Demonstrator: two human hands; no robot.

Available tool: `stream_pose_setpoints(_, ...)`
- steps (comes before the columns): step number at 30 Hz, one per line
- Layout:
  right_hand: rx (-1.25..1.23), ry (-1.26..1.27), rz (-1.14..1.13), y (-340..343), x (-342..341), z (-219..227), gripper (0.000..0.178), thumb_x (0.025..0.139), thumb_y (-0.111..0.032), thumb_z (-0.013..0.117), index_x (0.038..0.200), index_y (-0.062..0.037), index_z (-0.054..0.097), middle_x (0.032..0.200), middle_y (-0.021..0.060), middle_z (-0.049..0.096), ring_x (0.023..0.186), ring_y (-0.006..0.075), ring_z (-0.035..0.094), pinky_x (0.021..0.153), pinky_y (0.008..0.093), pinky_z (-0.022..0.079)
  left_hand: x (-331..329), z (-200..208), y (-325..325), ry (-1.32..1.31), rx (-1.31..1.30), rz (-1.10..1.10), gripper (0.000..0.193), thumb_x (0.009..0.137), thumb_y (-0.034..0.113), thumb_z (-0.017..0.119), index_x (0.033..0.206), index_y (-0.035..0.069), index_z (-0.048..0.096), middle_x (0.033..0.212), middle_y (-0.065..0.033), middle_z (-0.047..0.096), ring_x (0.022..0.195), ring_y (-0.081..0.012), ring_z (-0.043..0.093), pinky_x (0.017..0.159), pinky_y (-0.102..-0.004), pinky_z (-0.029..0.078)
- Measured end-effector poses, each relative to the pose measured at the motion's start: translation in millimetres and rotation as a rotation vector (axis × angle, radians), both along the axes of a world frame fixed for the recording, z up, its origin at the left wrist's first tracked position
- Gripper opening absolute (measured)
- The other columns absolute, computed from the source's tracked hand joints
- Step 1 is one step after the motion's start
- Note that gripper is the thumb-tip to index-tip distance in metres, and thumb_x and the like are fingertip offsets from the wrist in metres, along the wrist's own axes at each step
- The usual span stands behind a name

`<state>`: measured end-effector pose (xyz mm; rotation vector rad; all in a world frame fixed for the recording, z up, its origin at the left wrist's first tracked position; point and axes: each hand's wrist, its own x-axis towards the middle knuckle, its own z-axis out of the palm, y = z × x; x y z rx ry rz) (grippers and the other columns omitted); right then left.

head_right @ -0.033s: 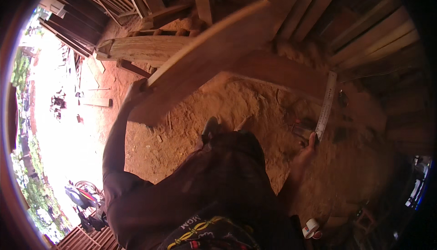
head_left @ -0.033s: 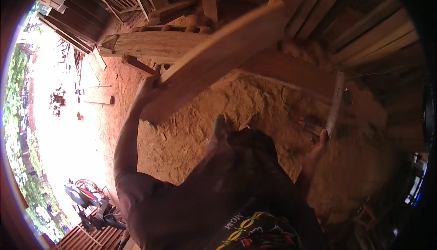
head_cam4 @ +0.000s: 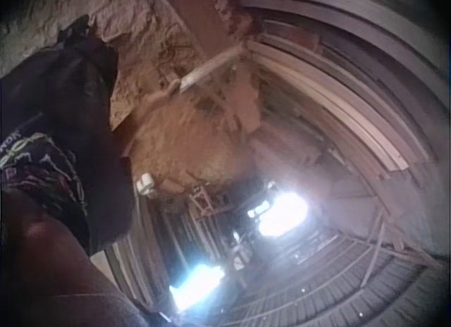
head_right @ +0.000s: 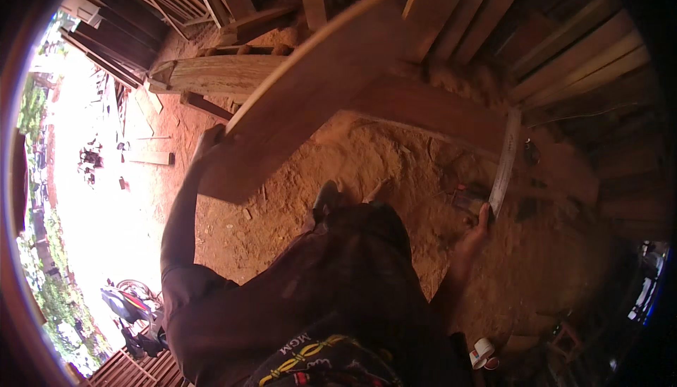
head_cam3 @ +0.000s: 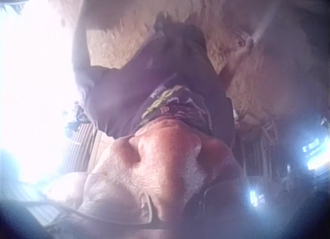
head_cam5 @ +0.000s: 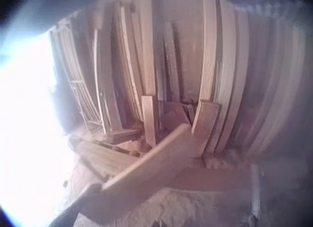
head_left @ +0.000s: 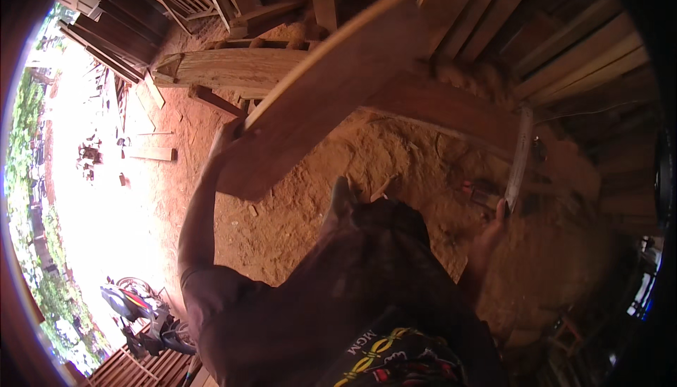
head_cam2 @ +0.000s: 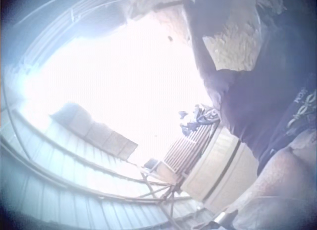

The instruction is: The person uses a try square and pencil to mark straight lines on several wooden planks. They repeatedly position the square, draw lines, and move the planks to continue marking.

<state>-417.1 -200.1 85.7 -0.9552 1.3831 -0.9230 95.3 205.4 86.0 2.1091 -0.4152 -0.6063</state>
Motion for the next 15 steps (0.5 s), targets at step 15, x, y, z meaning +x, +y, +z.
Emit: stream_pose_setpoints(15, 0.03, 0.054, -0.019, -61, 4, -2, 0.034, 0.095, -0.027, 0.08, 0.119, -0.0049, 0.069, 0.112, 0.0025, 0.069, 0.088, 0.0138, 0.063, 0.068, 0.0299, 0.048, -100, -148, -35, 0.653, -0.235, 0.616, 0.063, 0.098, 0.056, 0.068, 0.116, -0.004, 0.072, 0.101, -0.0102, 0.073, 0.084, -0.0184, 0.07, 0.075, -0.033, 0.057)
